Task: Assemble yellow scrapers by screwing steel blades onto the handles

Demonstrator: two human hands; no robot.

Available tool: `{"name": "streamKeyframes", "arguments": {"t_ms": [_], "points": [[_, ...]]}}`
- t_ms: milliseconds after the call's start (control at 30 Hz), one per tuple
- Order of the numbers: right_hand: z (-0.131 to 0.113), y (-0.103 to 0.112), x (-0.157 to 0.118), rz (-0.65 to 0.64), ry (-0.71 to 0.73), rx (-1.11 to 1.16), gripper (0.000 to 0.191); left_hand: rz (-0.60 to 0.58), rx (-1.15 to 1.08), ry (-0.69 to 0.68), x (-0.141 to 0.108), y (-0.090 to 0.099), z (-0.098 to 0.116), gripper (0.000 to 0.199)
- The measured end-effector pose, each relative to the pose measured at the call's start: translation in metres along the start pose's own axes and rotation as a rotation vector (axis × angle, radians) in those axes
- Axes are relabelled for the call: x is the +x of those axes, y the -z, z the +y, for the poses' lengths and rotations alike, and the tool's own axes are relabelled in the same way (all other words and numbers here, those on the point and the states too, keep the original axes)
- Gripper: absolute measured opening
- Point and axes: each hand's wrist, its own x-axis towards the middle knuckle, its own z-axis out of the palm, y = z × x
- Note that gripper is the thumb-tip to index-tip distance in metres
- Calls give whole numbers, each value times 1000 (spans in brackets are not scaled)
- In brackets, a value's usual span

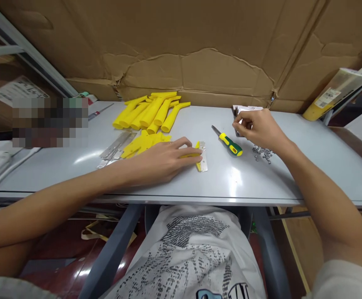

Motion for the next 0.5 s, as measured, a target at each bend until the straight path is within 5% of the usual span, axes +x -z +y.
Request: {"name": "streamKeyframes", "arguments": {"t_ms": [500], "points": [[3, -6, -1, -19, 74, -112, 16, 46, -15, 31, 1, 3, -5, 39]]}}
